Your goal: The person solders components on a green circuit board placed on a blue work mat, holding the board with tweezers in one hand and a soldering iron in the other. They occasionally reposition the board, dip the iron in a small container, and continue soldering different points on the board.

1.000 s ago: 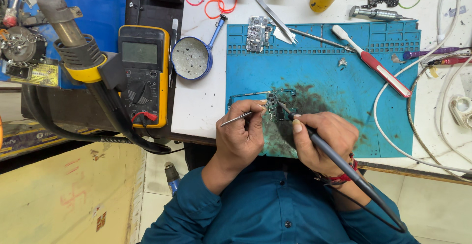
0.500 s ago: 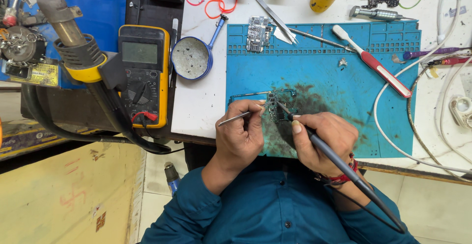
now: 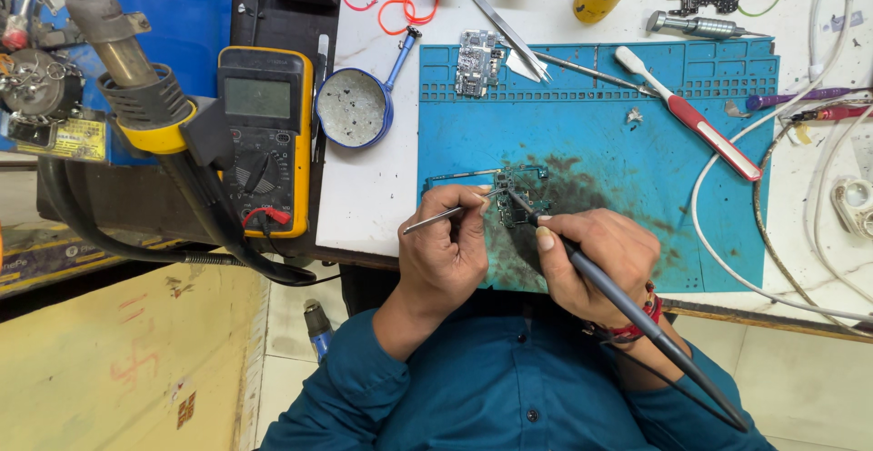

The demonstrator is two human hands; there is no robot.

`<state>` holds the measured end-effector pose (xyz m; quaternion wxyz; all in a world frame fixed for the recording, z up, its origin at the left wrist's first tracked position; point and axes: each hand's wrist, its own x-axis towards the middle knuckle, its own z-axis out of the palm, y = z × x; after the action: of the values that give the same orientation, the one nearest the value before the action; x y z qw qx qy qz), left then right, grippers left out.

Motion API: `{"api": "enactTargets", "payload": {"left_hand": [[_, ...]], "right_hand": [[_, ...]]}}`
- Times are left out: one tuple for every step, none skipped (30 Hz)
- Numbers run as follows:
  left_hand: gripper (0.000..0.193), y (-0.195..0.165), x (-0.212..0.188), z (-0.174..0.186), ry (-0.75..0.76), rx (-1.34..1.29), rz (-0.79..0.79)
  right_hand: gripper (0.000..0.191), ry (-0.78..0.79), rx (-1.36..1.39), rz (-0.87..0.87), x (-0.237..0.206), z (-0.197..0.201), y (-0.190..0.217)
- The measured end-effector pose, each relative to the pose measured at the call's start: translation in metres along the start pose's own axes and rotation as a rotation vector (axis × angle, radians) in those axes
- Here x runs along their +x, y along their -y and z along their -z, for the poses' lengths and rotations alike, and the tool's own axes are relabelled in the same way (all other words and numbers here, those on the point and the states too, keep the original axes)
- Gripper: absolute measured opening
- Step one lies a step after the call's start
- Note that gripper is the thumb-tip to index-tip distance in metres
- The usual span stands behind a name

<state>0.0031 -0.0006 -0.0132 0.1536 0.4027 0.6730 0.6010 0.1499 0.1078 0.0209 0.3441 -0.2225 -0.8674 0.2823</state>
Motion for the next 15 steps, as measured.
{"api": "enactTargets", "payload": {"left_hand": [[0.013, 0.0000, 0.0000, -0.0001, 0.000, -0.001, 0.003], [0.013, 0.0000, -0.0002, 0.0000, 0.000, -0.002, 0.006], [0.013, 0.0000, -0.0004, 0.0000, 0.000, -0.002, 0.008], [0.013, 0.0002, -0.0005, 0.0000, 0.001, -0.004, 0.008], [0.013, 0.0003, -0.0005, -0.0001, 0.001, -0.006, 0.007], [0.013, 0.0003, -0.0008, -0.0002, 0.001, -0.008, 0.008], [0.013, 0.0002, -0.0011, -0.0002, 0.000, -0.009, 0.011], [0.013, 0.0003, -0.0010, -0.0004, -0.001, -0.009, 0.014], [0.013, 0.0004, -0.0007, -0.0005, -0.002, -0.010, 0.015], [0.013, 0.0001, -0.0005, -0.0005, 0.000, -0.014, 0.013], [0.013, -0.0001, -0.0005, -0.0005, 0.000, -0.018, 0.010], [0.013, -0.0003, -0.0005, -0.0004, -0.001, -0.021, 0.008], [0.013, -0.0003, -0.0002, -0.0002, -0.003, -0.017, 0.004], [0.013, -0.0002, -0.0002, -0.0004, -0.004, -0.014, 0.002], [0.013, -0.0001, -0.0006, -0.0005, -0.004, -0.011, 0.001]], "right_hand": [[0.006, 0.002, -0.004, 0.002, 0.0002, 0.0000, 0.0000], [0.006, 0.004, -0.008, 0.004, 0.0002, 0.0000, 0.0002], [0.006, 0.007, -0.011, 0.006, 0.0002, 0.0000, 0.0003], [0.006, 0.004, -0.008, 0.004, 0.0003, -0.0001, 0.0004], [0.005, 0.001, -0.005, 0.001, 0.0004, -0.0003, 0.0004], [0.005, -0.001, -0.002, -0.002, 0.0003, -0.0003, 0.0006], [0.005, 0.002, -0.005, 0.003, 0.0001, -0.0003, 0.0007], [0.006, 0.004, -0.007, 0.007, 0.0002, -0.0002, 0.0005], [0.006, 0.005, -0.010, 0.012, 0.0002, -0.0001, 0.0002], [0.006, 0.004, -0.007, 0.009, 0.0002, 0.0000, 0.0001], [0.006, 0.004, -0.003, 0.007, 0.0001, 0.0002, -0.0003], [0.006, 0.004, 0.002, 0.006, 0.0000, 0.0001, -0.0007], [0.006, 0.006, 0.004, 0.007, -0.0002, -0.0002, -0.0012], [0.006, 0.008, 0.005, 0.007, -0.0007, -0.0002, -0.0016], [0.005, 0.011, 0.005, 0.006, -0.0018, 0.0000, -0.0017]]}}
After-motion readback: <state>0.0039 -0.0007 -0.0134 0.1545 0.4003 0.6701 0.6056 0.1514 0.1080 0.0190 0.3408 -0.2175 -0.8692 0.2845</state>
